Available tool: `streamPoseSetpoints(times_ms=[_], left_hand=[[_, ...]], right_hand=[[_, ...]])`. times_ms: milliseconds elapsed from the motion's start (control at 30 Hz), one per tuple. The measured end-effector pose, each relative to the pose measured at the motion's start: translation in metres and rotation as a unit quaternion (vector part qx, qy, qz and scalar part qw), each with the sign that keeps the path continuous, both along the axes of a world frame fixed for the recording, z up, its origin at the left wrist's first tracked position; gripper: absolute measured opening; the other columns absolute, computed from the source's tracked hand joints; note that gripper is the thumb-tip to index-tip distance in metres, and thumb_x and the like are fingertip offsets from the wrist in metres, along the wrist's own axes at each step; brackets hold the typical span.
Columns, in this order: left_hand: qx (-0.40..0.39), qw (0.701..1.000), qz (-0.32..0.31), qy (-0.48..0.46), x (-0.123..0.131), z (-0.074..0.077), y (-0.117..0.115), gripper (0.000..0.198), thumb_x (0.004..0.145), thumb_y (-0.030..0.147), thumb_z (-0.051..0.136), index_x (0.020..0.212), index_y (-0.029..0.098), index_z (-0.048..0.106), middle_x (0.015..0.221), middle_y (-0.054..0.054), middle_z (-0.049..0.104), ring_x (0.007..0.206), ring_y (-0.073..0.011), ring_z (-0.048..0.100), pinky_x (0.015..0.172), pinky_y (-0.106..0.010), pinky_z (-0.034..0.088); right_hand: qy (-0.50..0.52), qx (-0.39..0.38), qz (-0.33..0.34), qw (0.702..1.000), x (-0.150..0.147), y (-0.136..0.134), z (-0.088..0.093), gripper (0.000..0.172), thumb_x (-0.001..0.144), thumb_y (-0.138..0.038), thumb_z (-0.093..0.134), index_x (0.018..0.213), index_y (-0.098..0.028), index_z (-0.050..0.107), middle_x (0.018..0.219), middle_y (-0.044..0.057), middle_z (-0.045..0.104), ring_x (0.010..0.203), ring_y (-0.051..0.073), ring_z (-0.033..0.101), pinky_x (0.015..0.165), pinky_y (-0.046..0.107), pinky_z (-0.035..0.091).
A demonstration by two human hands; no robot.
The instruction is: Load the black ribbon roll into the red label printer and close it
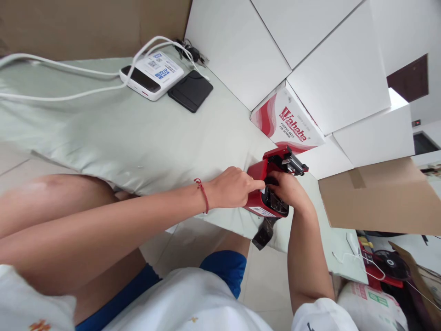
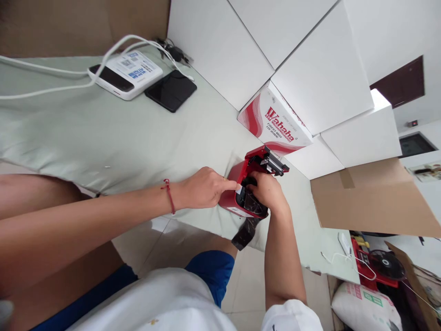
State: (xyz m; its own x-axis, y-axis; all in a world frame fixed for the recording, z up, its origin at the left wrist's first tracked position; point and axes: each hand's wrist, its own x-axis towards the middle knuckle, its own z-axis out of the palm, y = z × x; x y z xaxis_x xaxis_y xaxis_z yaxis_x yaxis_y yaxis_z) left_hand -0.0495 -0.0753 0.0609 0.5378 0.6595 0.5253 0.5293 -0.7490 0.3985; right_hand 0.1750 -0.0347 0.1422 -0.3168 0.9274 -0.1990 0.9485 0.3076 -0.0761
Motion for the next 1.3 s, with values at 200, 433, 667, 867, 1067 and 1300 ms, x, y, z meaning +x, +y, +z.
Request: streamPoseSetpoints(times_ms=[200, 433, 667, 867, 1067, 1300], left_hand=[[0.019, 1.000, -0.006, 0.000, -0.003, -0.005, -0.004, 0.046, 0.077, 0.005, 0.057, 0.117, 0.023, 0.073, 0.075, 0.000, 0.079, 0.061, -0.0204, 0.071, 0.051, -0.029, 0.033], [0.040, 0.999, 0.001, -0.025, 0.005, -0.013, -0.001, 0.031, 0.079, 0.005, 0.053, 0.102, 0.020, 0.070, 0.067, 0.000, 0.074, 0.055, -0.0181, 0.066, 0.051, -0.029, 0.030], [0.038, 0.999, 0.004, -0.030, 0.007, -0.010, -0.002, 0.030, 0.080, 0.004, 0.050, 0.099, 0.019, 0.068, 0.063, 0.001, 0.070, 0.052, -0.0173, 0.062, 0.051, -0.030, 0.027], [0.052, 0.998, 0.006, -0.019, 0.006, -0.012, -0.002, 0.030, 0.079, 0.005, 0.052, 0.100, 0.019, 0.067, 0.067, 0.001, 0.073, 0.055, -0.0186, 0.066, 0.050, -0.030, 0.029], [0.061, 0.998, 0.006, -0.010, 0.007, -0.009, -0.001, 0.028, 0.078, 0.007, 0.054, 0.100, 0.019, 0.067, 0.067, 0.000, 0.073, 0.055, -0.0199, 0.068, 0.049, -0.030, 0.031], [0.086, 0.996, 0.007, -0.029, 0.007, -0.017, -0.003, 0.035, 0.076, 0.004, 0.051, 0.103, 0.018, 0.068, 0.065, 0.002, 0.069, 0.053, -0.0192, 0.062, 0.049, -0.031, 0.031]], right_hand=[[0.116, 0.046, -0.086, 0.988, 0.026, -0.056, 0.047, 0.039, 0.091, -0.046, 0.071, 0.122, -0.024, 0.074, 0.059, -0.005, 0.056, 0.052, 0.016, 0.048, 0.054, 0.031, 0.041], [0.064, -0.007, -0.208, 0.976, 0.118, -0.091, 0.061, 0.051, 0.086, -0.055, 0.070, 0.125, -0.022, 0.074, 0.060, -0.004, 0.058, 0.053, 0.017, 0.048, 0.051, 0.031, 0.039], [0.011, 0.012, -0.229, 0.973, 0.153, -0.069, -0.015, 0.036, 0.076, -0.036, 0.063, 0.104, -0.017, 0.078, 0.102, 0.015, 0.080, 0.076, 0.025, 0.067, 0.081, 0.045, 0.052], [0.064, 0.004, -0.188, 0.980, 0.126, -0.072, -0.037, 0.053, 0.094, -0.050, 0.051, 0.129, -0.016, 0.073, 0.113, 0.014, 0.078, 0.080, 0.022, 0.066, 0.081, 0.039, 0.055], [0.083, -0.101, -0.114, 0.985, 0.097, -0.076, -0.028, 0.024, 0.091, -0.034, 0.059, 0.101, -0.020, 0.077, 0.097, 0.007, 0.077, 0.086, 0.023, 0.069, 0.079, 0.034, 0.055], [0.146, -0.303, 0.118, 0.934, 0.071, -0.091, 0.064, 0.028, 0.102, -0.031, 0.066, 0.128, -0.026, 0.075, 0.120, 0.006, 0.077, 0.103, 0.019, 0.073, 0.091, 0.030, 0.058]])
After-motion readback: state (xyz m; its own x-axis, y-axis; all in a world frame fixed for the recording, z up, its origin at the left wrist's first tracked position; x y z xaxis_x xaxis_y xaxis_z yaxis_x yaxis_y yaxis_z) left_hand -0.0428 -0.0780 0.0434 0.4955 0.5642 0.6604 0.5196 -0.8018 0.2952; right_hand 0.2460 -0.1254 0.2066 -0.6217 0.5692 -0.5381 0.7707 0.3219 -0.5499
